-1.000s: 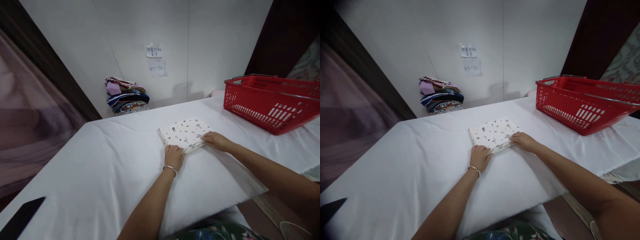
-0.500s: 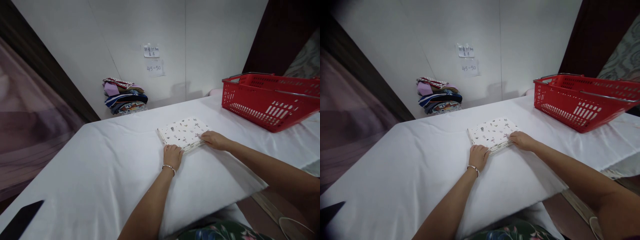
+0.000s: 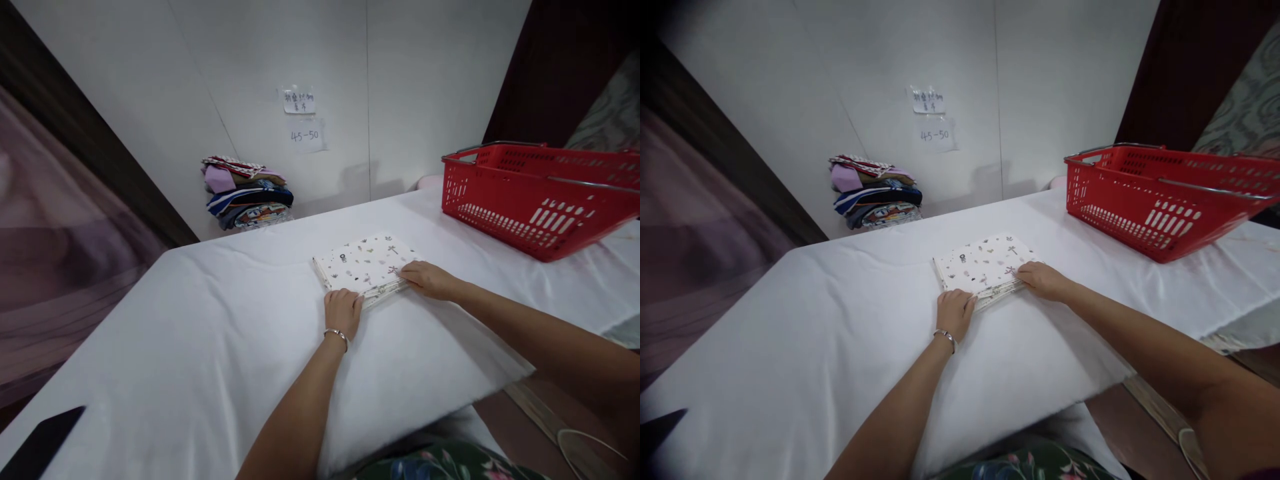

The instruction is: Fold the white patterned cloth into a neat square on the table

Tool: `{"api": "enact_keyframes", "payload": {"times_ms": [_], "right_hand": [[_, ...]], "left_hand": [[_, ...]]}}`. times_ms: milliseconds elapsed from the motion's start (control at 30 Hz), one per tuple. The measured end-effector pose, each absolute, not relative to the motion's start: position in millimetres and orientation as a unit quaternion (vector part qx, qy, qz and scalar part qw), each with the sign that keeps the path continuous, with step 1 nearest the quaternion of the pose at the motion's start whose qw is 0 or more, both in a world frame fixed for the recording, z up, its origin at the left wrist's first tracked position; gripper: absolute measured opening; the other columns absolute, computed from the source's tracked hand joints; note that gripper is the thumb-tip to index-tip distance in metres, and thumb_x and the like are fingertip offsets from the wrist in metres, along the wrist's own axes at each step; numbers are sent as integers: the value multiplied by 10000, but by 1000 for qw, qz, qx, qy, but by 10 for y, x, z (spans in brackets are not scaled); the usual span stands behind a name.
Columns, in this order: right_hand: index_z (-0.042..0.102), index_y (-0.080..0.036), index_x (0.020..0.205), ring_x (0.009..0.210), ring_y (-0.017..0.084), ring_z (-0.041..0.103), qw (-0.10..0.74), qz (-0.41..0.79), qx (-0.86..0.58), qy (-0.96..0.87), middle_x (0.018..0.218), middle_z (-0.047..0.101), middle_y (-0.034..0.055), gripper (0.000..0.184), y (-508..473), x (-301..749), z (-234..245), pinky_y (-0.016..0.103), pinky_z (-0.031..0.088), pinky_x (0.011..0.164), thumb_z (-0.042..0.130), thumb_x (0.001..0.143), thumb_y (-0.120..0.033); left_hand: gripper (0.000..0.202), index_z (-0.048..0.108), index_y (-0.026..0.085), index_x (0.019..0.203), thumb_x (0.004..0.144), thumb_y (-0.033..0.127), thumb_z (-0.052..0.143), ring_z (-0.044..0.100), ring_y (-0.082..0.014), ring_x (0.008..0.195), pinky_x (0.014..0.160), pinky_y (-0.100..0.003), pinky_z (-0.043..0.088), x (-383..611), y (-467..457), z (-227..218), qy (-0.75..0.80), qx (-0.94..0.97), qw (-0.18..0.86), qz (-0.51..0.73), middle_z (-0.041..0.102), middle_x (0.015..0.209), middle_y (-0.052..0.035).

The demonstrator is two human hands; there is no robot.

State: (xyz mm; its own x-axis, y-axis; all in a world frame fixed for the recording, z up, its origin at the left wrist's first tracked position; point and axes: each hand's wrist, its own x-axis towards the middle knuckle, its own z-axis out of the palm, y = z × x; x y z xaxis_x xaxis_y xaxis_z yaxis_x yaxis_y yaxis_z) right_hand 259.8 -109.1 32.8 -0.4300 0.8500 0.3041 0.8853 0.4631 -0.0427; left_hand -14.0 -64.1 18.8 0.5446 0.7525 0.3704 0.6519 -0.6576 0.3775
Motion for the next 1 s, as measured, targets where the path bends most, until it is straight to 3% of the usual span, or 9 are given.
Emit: {"api": "enact_keyframes", "payload": {"times_ms": [200,533,1000], "right_hand": [[610,-174,1045,939,232,553,146,-56,-509,-846,1030,619,117,297,-1108,2543,364,393,442,801,472,782,-174],[611,-175,1055,924,227,566,155,-62,-503,-848,1025,629,122,288,-1068,2573,317,390,442,797,405,859,-218],[565,-165,1084,947,224,534,202,-62,-491,-845,1031,605,113,291,-1031,2157,268,397,415,831,479,846,-310]], "left_hand": [[248,616,207,811,888,308,404,511,-151,828,891,-358,288,-132,-634,190,411,866,108,262,597,811,-13],[236,614,208,825,884,316,413,510,-148,823,886,-355,291,-143,-641,198,399,876,85,257,596,811,-12],[224,606,211,795,879,305,421,501,-146,806,871,-354,291,-144,-628,186,399,876,85,258,590,790,-4]]}}
